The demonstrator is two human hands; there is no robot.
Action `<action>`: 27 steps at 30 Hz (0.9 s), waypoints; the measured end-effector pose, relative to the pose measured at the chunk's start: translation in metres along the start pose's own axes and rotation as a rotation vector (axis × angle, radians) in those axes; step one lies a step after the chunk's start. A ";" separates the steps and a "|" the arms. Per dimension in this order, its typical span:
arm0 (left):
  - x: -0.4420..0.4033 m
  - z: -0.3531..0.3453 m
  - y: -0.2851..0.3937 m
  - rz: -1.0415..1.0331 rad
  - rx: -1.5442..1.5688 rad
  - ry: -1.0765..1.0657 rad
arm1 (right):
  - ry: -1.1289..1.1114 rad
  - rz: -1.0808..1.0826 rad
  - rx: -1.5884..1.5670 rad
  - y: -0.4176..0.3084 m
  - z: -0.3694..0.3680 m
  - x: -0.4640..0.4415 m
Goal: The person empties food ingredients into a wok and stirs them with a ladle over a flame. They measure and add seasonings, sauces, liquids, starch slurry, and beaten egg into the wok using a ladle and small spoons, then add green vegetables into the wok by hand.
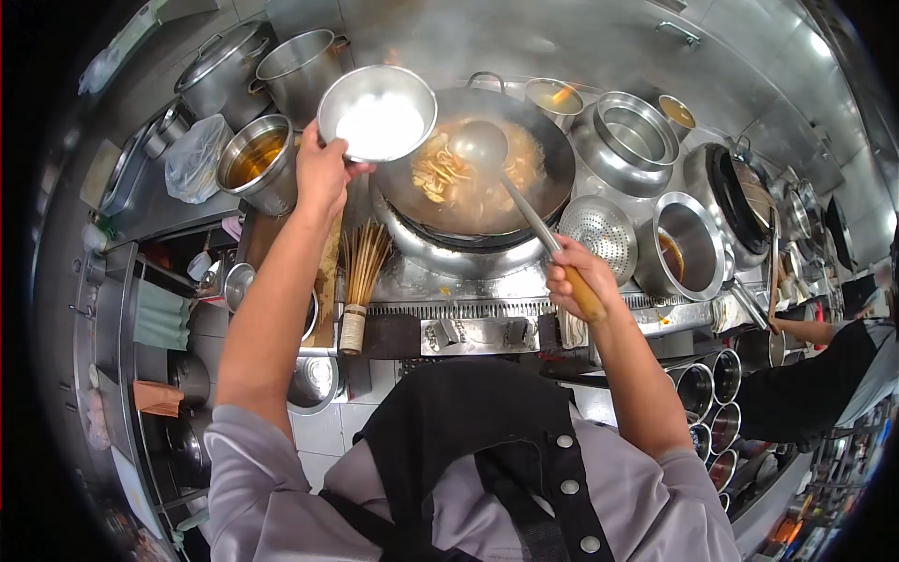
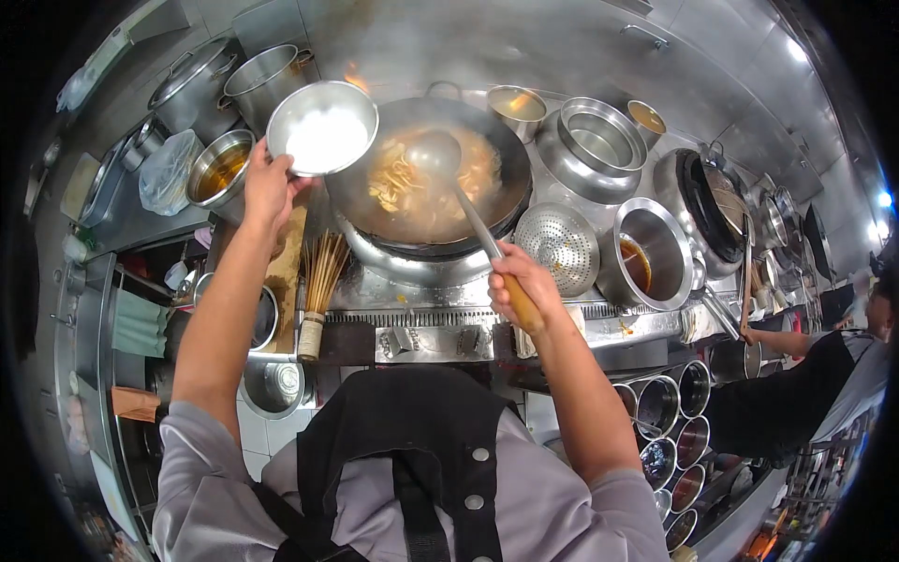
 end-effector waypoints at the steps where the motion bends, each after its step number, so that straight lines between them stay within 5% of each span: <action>1: -0.011 -0.006 0.000 0.000 0.002 -0.013 | 0.068 0.033 0.243 -0.002 0.010 -0.014; 3: -0.032 -0.016 -0.002 0.000 -0.001 -0.031 | 0.226 0.105 0.685 0.003 0.013 -0.026; 6: -0.048 -0.040 0.007 -0.001 -0.020 -0.057 | 0.333 0.097 0.828 0.024 -0.002 0.005; 13: -0.085 -0.093 0.021 -0.044 -0.054 -0.132 | 0.015 -0.007 0.089 -0.014 -0.002 0.030; 18: -0.106 -0.113 0.024 -0.069 -0.083 -0.137 | 0.277 0.073 0.728 -0.003 0.002 0.015; 26: -0.126 -0.140 0.037 -0.102 -0.144 -0.126 | 0.062 0.030 0.179 -0.036 0.019 0.024; 27: -0.128 -0.139 0.039 -0.124 -0.151 -0.119 | 0.136 0.046 0.332 -0.033 0.032 0.009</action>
Point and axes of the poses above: each hand's wrist, its own x-axis away from the middle knuckle, its own z-axis out of the back of the hand, y = z × x, the point moved 6 cm from there along -x, towards the middle knuckle, and after that the axes turned 10 degrees about -y, right-handed, at the moved point
